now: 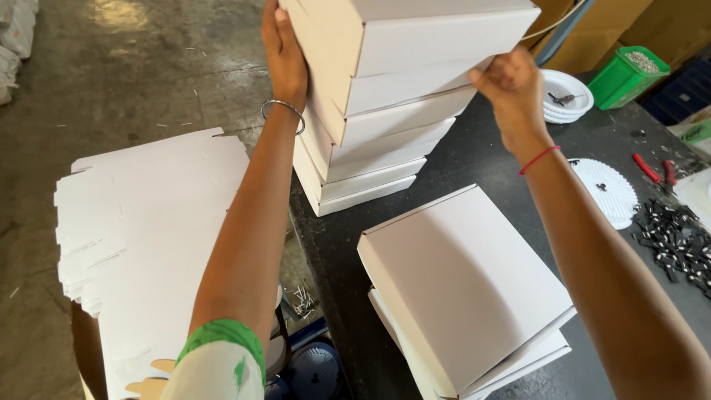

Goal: The person wraps round LED panel lights in clear plastic bags and places the bagged panels into white cardboard boxes. They fold the box flaps closed and stack the finished boxes on the workbench.

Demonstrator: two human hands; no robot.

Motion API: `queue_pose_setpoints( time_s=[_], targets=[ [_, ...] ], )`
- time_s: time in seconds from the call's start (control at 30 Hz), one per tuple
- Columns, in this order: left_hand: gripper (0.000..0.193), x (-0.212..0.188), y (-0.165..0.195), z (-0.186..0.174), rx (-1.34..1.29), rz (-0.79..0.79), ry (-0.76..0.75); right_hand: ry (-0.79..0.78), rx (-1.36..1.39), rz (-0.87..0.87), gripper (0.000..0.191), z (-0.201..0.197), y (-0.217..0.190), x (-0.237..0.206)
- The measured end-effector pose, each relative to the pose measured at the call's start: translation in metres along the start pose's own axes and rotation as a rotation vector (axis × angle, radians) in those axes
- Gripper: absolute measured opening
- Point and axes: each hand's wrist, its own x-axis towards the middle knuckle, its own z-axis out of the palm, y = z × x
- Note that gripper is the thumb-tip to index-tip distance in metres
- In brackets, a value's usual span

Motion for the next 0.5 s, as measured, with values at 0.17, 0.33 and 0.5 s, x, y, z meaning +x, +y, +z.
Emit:
queue_pose_setpoints(
  time_s=[0.17,0.33,0.5],
  targets=[
    [0.068,-0.005,-0.004,0.002,-0.084,-0.121,0.002,-0.193,-0.127,0.251,0.046,0.007,-0.002,-0.020],
    [0.074,-0.001,-0.005,0.004,-0.190,-0.095,0.049,-0.048,-0.301,0.210,0.042,0.021,-0.002,-0.029],
    [0.077,0.000,-0.007,0.005,-0.216,-0.168,-0.013,-0.034,-0.281,0.175,0.048,0.020,0.005,-0.031]
  ],
)
